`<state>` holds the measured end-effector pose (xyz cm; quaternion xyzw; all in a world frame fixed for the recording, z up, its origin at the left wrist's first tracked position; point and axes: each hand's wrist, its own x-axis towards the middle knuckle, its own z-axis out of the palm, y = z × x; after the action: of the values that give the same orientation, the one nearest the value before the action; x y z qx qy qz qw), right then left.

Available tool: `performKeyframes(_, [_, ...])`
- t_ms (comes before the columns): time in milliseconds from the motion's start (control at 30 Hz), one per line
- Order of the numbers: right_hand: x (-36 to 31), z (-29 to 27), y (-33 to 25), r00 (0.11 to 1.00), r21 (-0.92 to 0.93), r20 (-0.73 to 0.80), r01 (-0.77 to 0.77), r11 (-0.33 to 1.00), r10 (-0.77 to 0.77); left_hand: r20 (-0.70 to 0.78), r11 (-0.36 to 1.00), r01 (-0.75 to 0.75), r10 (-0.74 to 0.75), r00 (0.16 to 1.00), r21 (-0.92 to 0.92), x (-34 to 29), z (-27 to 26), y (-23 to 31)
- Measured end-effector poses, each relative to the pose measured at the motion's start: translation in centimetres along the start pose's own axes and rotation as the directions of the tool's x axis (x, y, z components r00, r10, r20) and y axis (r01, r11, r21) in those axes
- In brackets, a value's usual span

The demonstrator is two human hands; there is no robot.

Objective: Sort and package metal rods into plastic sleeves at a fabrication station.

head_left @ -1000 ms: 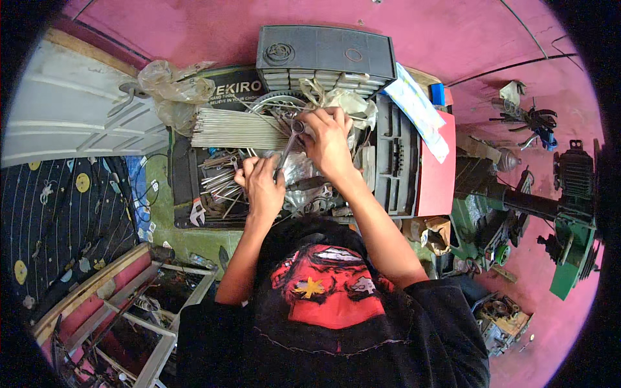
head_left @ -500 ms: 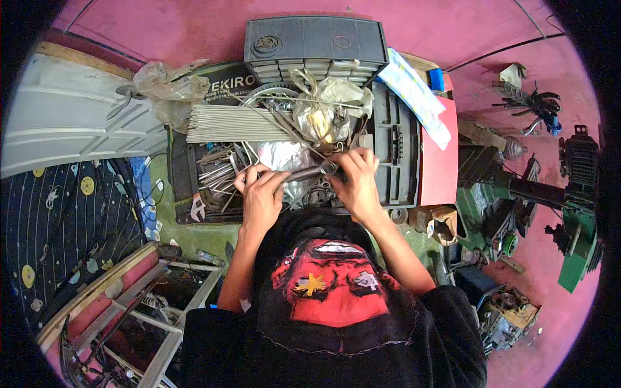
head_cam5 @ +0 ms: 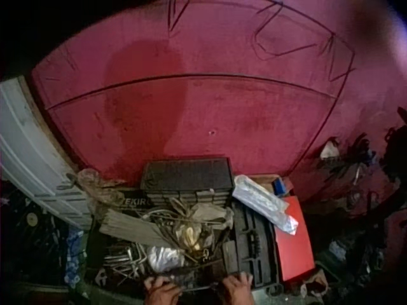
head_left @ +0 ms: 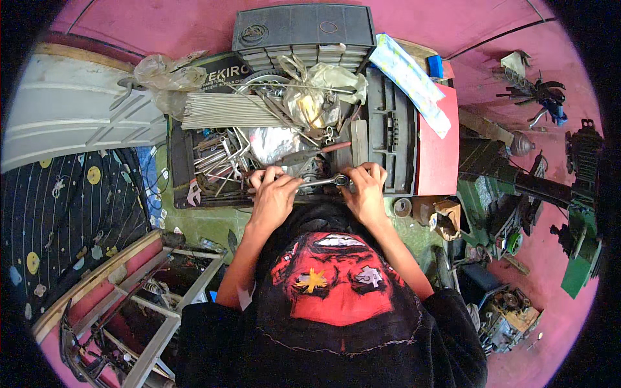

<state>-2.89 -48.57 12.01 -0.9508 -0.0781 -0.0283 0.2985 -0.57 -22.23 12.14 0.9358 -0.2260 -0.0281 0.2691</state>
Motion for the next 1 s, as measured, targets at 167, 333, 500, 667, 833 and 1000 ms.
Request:
performKeyframes(167, [-1.3,-0.7,1.2,0.995,0.013,0.070,0.066,0.998,-0.066,0.022,0.999,0.054,-0.054,0.998,-0.003,-1.4,1.4,1.4])
performKeyframes(333, [-2.9,0.1,3.1,0.989,0.012,0.129,0.072,0.997,-0.073,0.024,0.993,0.114,-0.114,0.993,0.033,-2.7,3.5,2.9])
performKeyframes(500, [-4.5,1.2,5.3,0.983,-0.041,0.166,0.083,0.996,-0.075,0.007,0.986,0.086,-0.088,0.996,0.146,-3.6,6.7,3.9])
performKeyframes(667, [-4.7,1.9,6.5,0.985,-0.115,0.173,0.043,0.992,-0.023,-0.093,0.965,0.174,-0.158,0.983,0.195,-2.4,9.4,4.6])
performKeyframes(833, [-4.6,2.9,7.1,0.992,-0.160,0.125,0.044,0.986,-0.024,-0.092,0.944,0.145,-0.123,0.988,0.295,-2.4,11.4,3.9])
performKeyframes(1000, [-4.8,3.8,6.2,0.996,-0.215,0.091,0.006,0.977,0.014,0.019,0.964,0.091,-0.099,0.995,0.248,-1.9,11.7,2.3])
